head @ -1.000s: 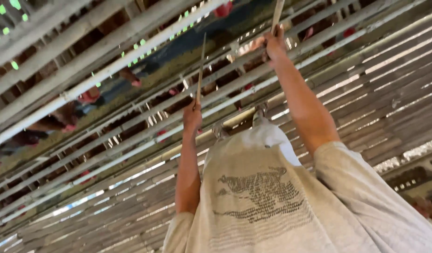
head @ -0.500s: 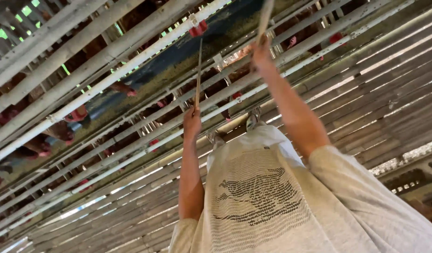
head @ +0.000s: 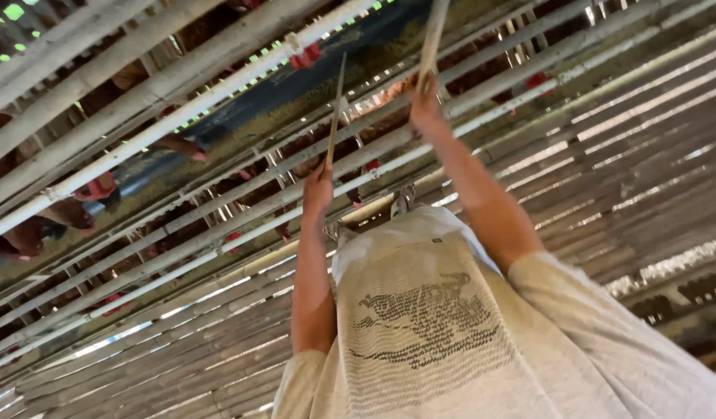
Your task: Spreading chicken feed along a feeding trough using wooden sticks in a poultry barn
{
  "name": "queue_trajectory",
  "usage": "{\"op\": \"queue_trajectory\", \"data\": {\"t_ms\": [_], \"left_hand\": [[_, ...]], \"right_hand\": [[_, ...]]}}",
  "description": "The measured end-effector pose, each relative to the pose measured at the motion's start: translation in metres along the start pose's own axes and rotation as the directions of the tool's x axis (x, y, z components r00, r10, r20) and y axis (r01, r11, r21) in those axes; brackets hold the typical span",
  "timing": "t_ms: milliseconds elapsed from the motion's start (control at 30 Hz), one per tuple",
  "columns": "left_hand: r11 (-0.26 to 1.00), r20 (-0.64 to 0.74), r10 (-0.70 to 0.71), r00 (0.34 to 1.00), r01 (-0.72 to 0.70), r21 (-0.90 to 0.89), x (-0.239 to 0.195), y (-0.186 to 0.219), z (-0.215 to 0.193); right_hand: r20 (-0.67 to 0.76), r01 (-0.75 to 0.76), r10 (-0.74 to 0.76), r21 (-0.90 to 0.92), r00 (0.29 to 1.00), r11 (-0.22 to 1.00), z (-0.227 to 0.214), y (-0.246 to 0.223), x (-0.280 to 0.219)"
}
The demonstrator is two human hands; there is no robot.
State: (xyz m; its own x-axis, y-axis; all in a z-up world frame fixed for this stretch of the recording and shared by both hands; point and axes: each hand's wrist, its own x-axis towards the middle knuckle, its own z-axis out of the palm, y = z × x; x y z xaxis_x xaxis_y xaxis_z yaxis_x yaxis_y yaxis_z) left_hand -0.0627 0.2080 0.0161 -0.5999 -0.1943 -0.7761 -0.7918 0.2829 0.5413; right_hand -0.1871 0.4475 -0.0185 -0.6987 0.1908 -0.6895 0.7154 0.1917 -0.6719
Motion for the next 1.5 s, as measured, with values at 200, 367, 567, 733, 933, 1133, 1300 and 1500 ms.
{"op": "queue_trajectory", "data": {"t_ms": [200, 367, 567, 733, 933, 1133, 1300, 1500], "left_hand": [[1.000, 0.002, -0.018, 1.000, 0.018, 0.003, 0.000, 0.010, 0.017], [1.000, -0.019, 0.005, 1.000, -0.005, 0.001, 0.005, 0.009, 0.020], [0.999, 0.000, -0.039, 0.999, 0.039, 0.006, -0.004, 0.013, 0.018], [0.999, -0.032, 0.041, 0.999, -0.040, 0.026, 0.013, -0.006, 0.022], [0.993, 0.002, 0.113, 0.994, -0.113, 0.033, -0.011, 0.014, 0.017], [0.999, -0.032, 0.003, 0.999, -0.004, -0.036, 0.016, -0.003, 0.025], [0.998, -0.031, 0.047, 0.998, -0.046, 0.035, 0.029, -0.018, 0.028], [0.997, -0.031, -0.055, 0.998, 0.054, -0.046, 0.009, 0.003, 0.021]], "right_hand": [[0.014, -0.001, -0.001, 0.159, 1.000, 0.987, -0.045, -0.012, 0.018], [-0.046, 0.047, -0.044, 0.058, 0.998, 0.997, -0.006, 0.009, 0.002], [-0.008, 0.017, -0.016, 0.212, 1.000, 0.977, -0.053, -0.010, 0.028], [-0.032, -0.071, 0.076, 0.138, 0.997, 0.988, -0.035, -0.020, -0.007], [-0.026, 0.111, -0.108, 0.153, 0.994, 0.982, -0.021, 0.017, 0.021], [-0.006, -0.009, 0.011, 0.249, 1.000, 0.969, -0.060, -0.040, 0.012], [0.057, -0.075, 0.067, 0.154, 0.996, 0.985, -0.025, -0.014, -0.017], [-0.154, -0.073, 0.091, 0.118, 0.984, 0.990, -0.095, -0.051, 0.020]]}}
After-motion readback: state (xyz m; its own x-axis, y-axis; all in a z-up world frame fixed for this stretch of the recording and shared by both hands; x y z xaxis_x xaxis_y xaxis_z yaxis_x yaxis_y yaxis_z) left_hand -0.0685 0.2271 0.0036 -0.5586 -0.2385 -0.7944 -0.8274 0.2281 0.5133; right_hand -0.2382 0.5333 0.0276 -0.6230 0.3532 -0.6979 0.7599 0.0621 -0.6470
